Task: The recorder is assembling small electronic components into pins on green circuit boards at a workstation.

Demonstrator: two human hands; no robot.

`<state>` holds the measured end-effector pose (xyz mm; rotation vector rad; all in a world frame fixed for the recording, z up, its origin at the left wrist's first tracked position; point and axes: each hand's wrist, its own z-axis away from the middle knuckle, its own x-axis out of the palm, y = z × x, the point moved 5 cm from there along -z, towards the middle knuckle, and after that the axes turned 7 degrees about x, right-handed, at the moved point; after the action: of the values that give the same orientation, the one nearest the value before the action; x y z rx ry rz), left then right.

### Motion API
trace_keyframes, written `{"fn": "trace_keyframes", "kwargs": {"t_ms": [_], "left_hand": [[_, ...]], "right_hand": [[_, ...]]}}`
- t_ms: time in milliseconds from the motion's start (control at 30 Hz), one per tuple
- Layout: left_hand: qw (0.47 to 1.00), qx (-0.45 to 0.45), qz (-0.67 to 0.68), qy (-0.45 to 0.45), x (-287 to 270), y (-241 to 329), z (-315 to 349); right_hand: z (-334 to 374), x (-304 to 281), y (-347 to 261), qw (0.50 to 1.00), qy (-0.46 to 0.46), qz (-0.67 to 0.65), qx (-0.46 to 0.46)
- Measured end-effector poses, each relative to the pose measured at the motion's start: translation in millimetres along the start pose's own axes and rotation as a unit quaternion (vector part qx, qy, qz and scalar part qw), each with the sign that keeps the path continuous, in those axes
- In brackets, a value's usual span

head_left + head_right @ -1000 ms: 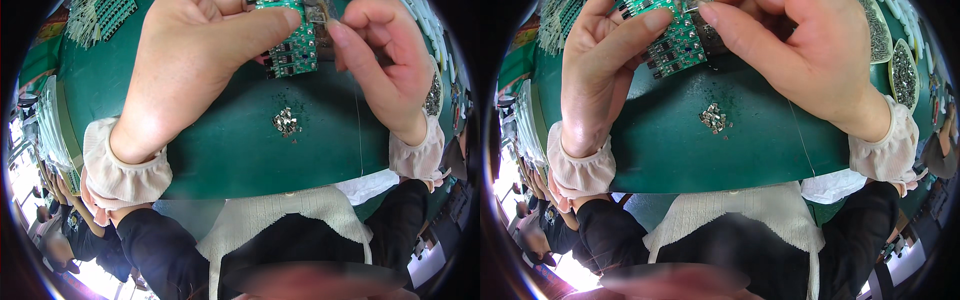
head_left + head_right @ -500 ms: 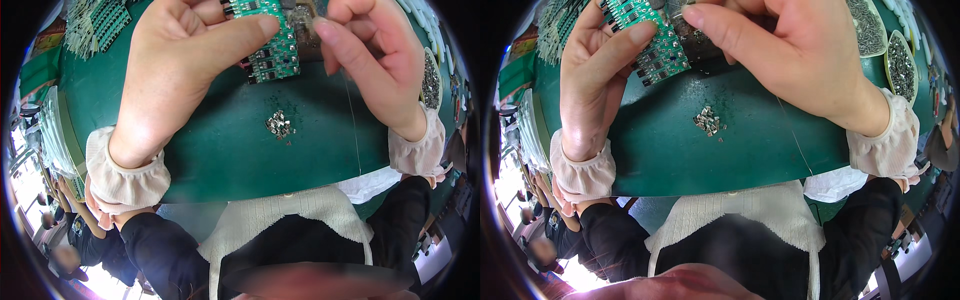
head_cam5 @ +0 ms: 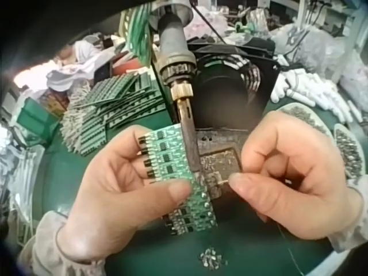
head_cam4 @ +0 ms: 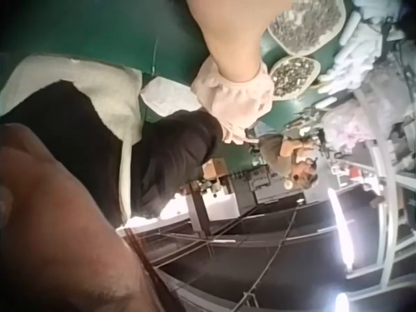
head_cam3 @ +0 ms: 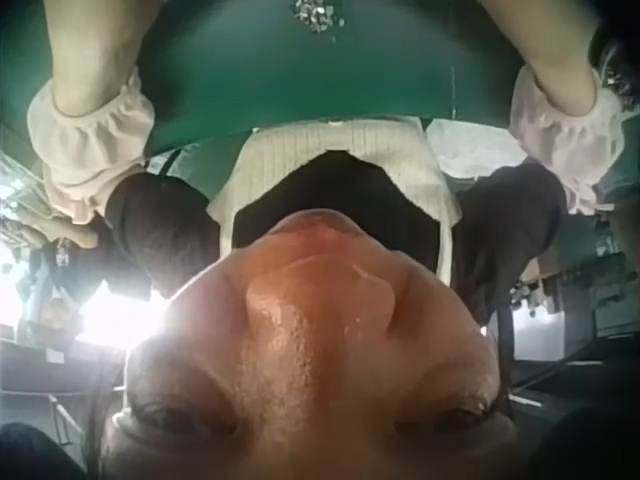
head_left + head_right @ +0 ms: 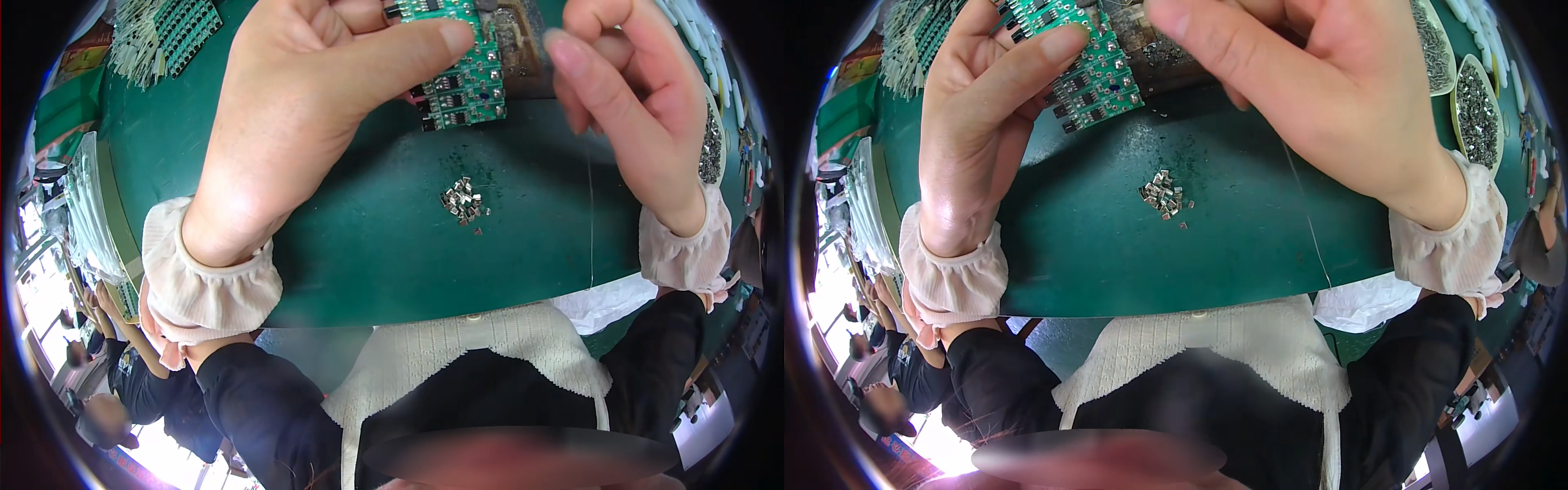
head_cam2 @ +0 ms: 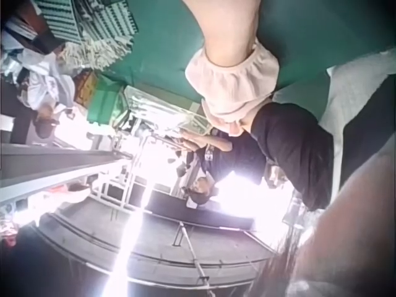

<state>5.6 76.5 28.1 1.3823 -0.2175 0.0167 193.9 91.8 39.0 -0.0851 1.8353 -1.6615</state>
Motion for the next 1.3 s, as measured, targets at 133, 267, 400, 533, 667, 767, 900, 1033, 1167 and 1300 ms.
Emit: {"fn": "trace_keyframes", "kwargs": {"t_ms": [133,267,400,533,667,767,900,1033,1167,1300], "left_hand": [[0.997,0.024,0.067,-0.025,-5.5,-3.5,-1.4],[0.999,-0.031,0.002,-0.024,1.8,-0.8,-0.4],[0.995,-0.044,0.09,-0.018,-5.3,-19.3,-1.3],[0.996,-0.025,0.078,-0.024,-5.1,-21.3,-4.5],[0.996,-0.02,0.084,-0.025,-8.9,-25.0,-5.8],[0.996,-0.024,0.084,-0.028,-10.2,-27.3,-6.5],[0.996,-0.022,0.077,-0.028,-10.0,-27.6,-7.4],[0.997,-0.019,0.062,-0.03,-9.3,-27.6,-8.7],[0.997,-0.025,0.062,-0.04,-8.0,-30.2,-8.6],[0.993,-0.045,0.094,-0.053,-6.1,-32.1,-4.7]], "right_hand": [[1.9,5.8,-7.7,0.988,-0.103,0.112,-0.007],[19.7,32.4,-6.1,0.951,-0.12,0.191,-0.21],[28.0,56.1,3.0,0.932,-0.201,0.222,-0.206],[22.6,45.0,8.7,0.934,-0.143,0.267,-0.189],[14.8,31.9,6.6,0.953,-0.15,0.204,-0.168],[11.1,22.4,6.6,0.97,-0.187,0.143,-0.056],[12.0,14.8,4.9,0.952,-0.124,0.255,-0.114],[17.4,22.0,8.3,0.948,-0.151,0.261,-0.106],[16.5,27.6,11.3,0.946,-0.157,0.253,-0.132],[16.7,25.6,6.2,0.951,-0.159,0.248,-0.093]]}}
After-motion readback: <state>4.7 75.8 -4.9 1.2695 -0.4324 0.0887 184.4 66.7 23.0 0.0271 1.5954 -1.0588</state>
